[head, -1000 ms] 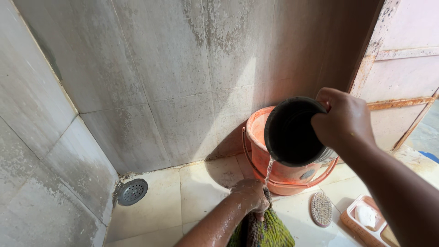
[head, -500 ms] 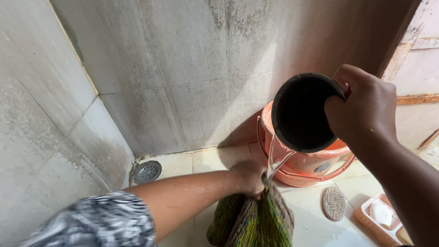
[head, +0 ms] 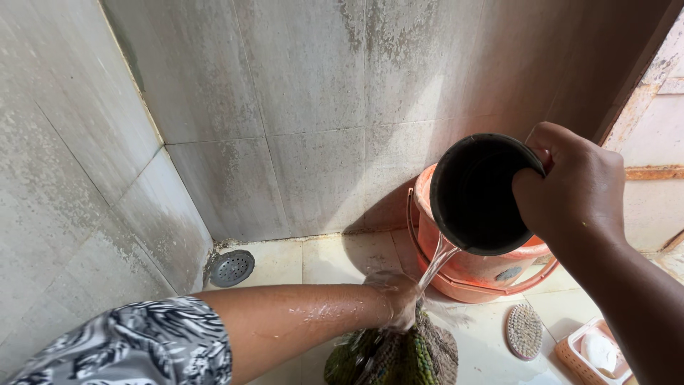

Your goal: The person washes a knitted cloth by repeatedly pouring water from a metal cup over it and wringing it out. They then rinse the cloth under a running tap and wring it again.

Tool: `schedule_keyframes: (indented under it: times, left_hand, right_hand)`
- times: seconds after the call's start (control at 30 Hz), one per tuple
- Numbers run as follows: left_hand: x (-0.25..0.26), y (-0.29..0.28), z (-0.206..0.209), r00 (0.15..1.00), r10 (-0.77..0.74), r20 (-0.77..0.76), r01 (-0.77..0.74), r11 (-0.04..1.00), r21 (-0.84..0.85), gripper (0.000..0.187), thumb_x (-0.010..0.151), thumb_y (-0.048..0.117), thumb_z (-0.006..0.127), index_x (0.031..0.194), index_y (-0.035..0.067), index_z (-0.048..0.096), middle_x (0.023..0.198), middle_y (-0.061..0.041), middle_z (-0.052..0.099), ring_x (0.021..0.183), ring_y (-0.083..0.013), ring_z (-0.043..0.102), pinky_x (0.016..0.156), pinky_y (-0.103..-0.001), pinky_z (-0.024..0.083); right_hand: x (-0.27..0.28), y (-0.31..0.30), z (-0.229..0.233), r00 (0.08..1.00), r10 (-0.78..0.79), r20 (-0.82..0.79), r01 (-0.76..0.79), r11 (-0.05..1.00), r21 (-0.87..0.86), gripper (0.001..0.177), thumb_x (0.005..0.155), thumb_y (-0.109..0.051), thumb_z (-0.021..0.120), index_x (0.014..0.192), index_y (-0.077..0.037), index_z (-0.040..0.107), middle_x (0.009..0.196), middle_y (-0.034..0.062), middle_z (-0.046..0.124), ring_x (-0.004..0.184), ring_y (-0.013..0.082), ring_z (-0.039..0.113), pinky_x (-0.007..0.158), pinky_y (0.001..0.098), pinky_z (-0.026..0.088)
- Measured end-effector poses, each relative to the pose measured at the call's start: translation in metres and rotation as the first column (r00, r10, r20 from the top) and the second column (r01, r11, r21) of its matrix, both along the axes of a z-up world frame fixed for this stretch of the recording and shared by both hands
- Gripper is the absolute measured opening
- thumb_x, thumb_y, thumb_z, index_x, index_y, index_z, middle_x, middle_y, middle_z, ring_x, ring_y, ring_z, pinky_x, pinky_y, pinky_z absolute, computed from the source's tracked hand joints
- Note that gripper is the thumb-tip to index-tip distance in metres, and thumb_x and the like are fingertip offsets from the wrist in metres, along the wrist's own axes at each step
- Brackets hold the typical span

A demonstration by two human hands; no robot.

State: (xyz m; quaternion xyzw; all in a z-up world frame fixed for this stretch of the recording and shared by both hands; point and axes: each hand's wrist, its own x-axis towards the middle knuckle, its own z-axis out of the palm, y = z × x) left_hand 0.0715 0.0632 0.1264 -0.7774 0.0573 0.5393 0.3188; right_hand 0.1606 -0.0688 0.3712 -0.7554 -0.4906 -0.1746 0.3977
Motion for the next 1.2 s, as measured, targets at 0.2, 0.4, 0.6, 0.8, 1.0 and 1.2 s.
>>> schedule_keyframes:
  times: [0.2, 0.4, 0.6, 0.8, 1.0, 1.2]
  left_hand:
    - [-0.091, -0.028, 0.168, 0.011, 0.797, 0.603, -0.338, 0.571, -0.748, 0.057, 0.083, 0.016, 0.077, 0.137, 0.018, 0.058, 0.120, -0.008, 0.069, 0.107, -0.0254, 0.067, 0.092, -0.039, 0.054]
    - [-0.084, -0.058, 0.193, 0.138, 0.687, 0.714, -0.260, 0.720, -0.643, 0.045, 0.093, 0.011, 0.066, 0.137, 0.009, 0.058, 0.114, -0.016, 0.074, 0.106, -0.0290, 0.070, 0.092, -0.042, 0.057]
    - [-0.081, 0.012, 0.130, 0.128, 0.695, 0.708, -0.384, 0.693, -0.610, 0.038, 0.091, 0.016, 0.069, 0.129, 0.013, 0.066, 0.120, -0.011, 0.073, 0.107, -0.0246, 0.071, 0.092, -0.039, 0.057]
    - [-0.048, -0.010, 0.129, 0.177, 0.688, 0.704, -0.347, 0.713, -0.609, 0.027, 0.097, 0.018, 0.066, 0.123, 0.011, 0.069, 0.121, -0.010, 0.074, 0.109, -0.0211, 0.072, 0.095, -0.035, 0.059]
    - [-0.073, -0.009, 0.178, 0.135, 0.726, 0.674, -0.408, 0.661, -0.630, 0.019, 0.093, 0.026, 0.072, 0.107, 0.018, 0.082, 0.111, -0.002, 0.082, 0.108, -0.0153, 0.076, 0.096, -0.034, 0.058]
    - [-0.064, -0.056, 0.192, 0.169, 0.848, 0.503, -0.289, 0.530, -0.797, 0.044, 0.080, 0.016, 0.082, 0.118, 0.032, 0.065, 0.107, -0.001, 0.077, 0.100, -0.0173, 0.070, 0.088, -0.036, 0.059]
  right_hand:
    - [-0.002, -0.007, 0.010, 0.999, 0.014, 0.044, -0.021, 0.986, 0.166, 0.011, 0.085, 0.003, 0.065, 0.079, -0.003, 0.058, 0.066, 0.0106, 0.058, 0.059, 0.0198, 0.055, 0.055, 0.0372, 0.044]
    - [-0.013, -0.002, 0.011, 0.998, 0.053, 0.035, -0.059, 0.981, 0.183, 0.012, 0.084, 0.004, 0.066, 0.079, -0.003, 0.057, 0.065, 0.0091, 0.057, 0.059, 0.0175, 0.054, 0.054, 0.0356, 0.043]
    - [-0.019, 0.008, 0.016, 0.998, 0.013, 0.059, -0.024, 0.982, 0.188, 0.012, 0.081, 0.005, 0.066, 0.077, -0.003, 0.058, 0.064, 0.0078, 0.057, 0.057, 0.0166, 0.053, 0.052, 0.0351, 0.041]
    - [-0.022, 0.008, 0.021, 0.991, 0.067, 0.118, -0.096, 0.961, 0.261, 0.009, 0.083, 0.005, 0.064, 0.080, -0.002, 0.059, 0.064, 0.0080, 0.054, 0.057, 0.0166, 0.051, 0.054, 0.0339, 0.040]
    - [-0.016, 0.004, 0.017, 0.988, 0.059, 0.143, -0.091, 0.969, 0.230, 0.011, 0.082, 0.004, 0.067, 0.078, -0.001, 0.058, 0.063, 0.0093, 0.053, 0.056, 0.0180, 0.049, 0.053, 0.0344, 0.040]
    - [-0.019, 0.004, 0.018, 0.985, 0.098, 0.144, -0.135, 0.953, 0.271, 0.010, 0.080, 0.006, 0.064, 0.079, -0.002, 0.057, 0.064, 0.0072, 0.053, 0.057, 0.0151, 0.049, 0.052, 0.0332, 0.039]
